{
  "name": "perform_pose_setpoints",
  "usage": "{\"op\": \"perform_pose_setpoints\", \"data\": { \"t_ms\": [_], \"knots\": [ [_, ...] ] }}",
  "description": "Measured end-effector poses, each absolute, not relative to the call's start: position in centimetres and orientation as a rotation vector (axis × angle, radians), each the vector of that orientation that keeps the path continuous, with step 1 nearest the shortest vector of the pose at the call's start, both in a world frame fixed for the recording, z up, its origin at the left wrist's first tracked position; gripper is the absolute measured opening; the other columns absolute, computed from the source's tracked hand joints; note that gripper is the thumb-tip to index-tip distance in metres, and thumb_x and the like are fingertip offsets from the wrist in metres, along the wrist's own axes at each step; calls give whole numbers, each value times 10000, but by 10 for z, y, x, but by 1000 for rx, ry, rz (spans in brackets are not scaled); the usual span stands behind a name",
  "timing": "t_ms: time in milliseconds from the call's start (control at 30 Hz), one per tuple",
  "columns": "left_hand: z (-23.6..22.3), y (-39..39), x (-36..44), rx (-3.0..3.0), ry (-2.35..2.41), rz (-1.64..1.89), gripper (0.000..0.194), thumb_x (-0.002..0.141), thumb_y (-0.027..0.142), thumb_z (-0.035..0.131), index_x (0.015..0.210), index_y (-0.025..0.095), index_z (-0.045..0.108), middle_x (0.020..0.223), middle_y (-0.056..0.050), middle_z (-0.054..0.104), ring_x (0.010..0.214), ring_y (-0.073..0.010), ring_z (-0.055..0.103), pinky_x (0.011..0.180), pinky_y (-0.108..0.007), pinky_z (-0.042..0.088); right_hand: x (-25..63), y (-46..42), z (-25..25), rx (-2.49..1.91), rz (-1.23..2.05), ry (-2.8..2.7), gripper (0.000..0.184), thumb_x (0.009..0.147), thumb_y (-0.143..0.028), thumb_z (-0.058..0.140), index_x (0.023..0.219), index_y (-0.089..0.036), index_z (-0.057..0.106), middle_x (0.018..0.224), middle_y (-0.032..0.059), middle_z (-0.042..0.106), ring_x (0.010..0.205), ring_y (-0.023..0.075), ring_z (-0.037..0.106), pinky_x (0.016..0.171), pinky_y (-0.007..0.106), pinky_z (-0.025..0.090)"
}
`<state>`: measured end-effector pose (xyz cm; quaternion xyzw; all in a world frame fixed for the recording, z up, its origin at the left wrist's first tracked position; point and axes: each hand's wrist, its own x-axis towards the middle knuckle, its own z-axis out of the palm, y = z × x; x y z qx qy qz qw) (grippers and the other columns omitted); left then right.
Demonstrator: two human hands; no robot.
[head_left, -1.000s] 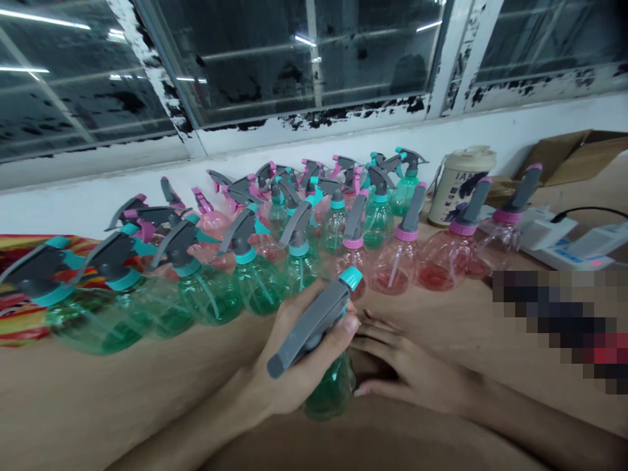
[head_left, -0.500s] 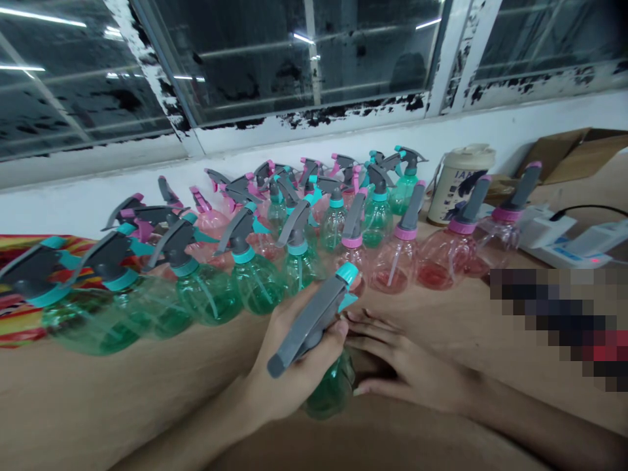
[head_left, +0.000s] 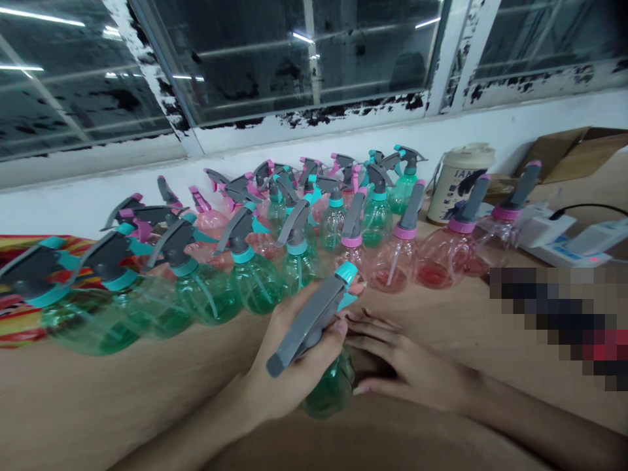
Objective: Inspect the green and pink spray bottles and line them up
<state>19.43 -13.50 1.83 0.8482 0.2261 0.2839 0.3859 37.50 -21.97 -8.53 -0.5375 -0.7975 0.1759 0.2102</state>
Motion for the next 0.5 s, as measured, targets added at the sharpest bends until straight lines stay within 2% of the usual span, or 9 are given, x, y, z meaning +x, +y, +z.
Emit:
{"op": "perform_pose_setpoints", "data": {
  "t_ms": [267, 333, 433, 500],
  "knots": [
    [27, -135, 195, 2121, 469, 722, 46, 770, 220, 497, 814, 231, 507, 737, 7, 606, 651, -157, 584, 633, -280, 496, 374, -220, -82, -1470, 497, -2195, 611, 822, -553, 501, 1346, -252, 408, 1451, 61, 337, 1333, 236, 272, 1108, 460, 184],
    [29, -135, 195, 2121, 457, 712, 16, 771, 227, 488, 769, 230, 503, 712, 8, 599, 613, -149, 568, 593, -270, 488, 374, -219, -83, -1475, 497, -2213, 619, 825, -560, 490, 1353, -251, 396, 1455, 59, 330, 1338, 235, 259, 1110, 467, 171],
    [29, -134, 195, 2172, 459, 717, 81, 781, 232, 472, 711, 225, 511, 658, 15, 568, 554, -138, 528, 539, -263, 464, 374, -219, -84, -1498, 486, -2238, 635, 830, -575, 467, 1360, -235, 385, 1460, 61, 317, 1349, 227, 232, 1116, 463, 150],
    [28, -134, 195, 2175, 442, 718, 67, 779, 239, 484, 766, 223, 547, 670, 13, 584, 553, -139, 534, 540, -262, 471, 374, -219, -83, -1511, 476, -2247, 636, 831, -583, 457, 1353, -224, 398, 1462, 63, 313, 1350, 223, 229, 1117, 457, 151]
  ]
}}
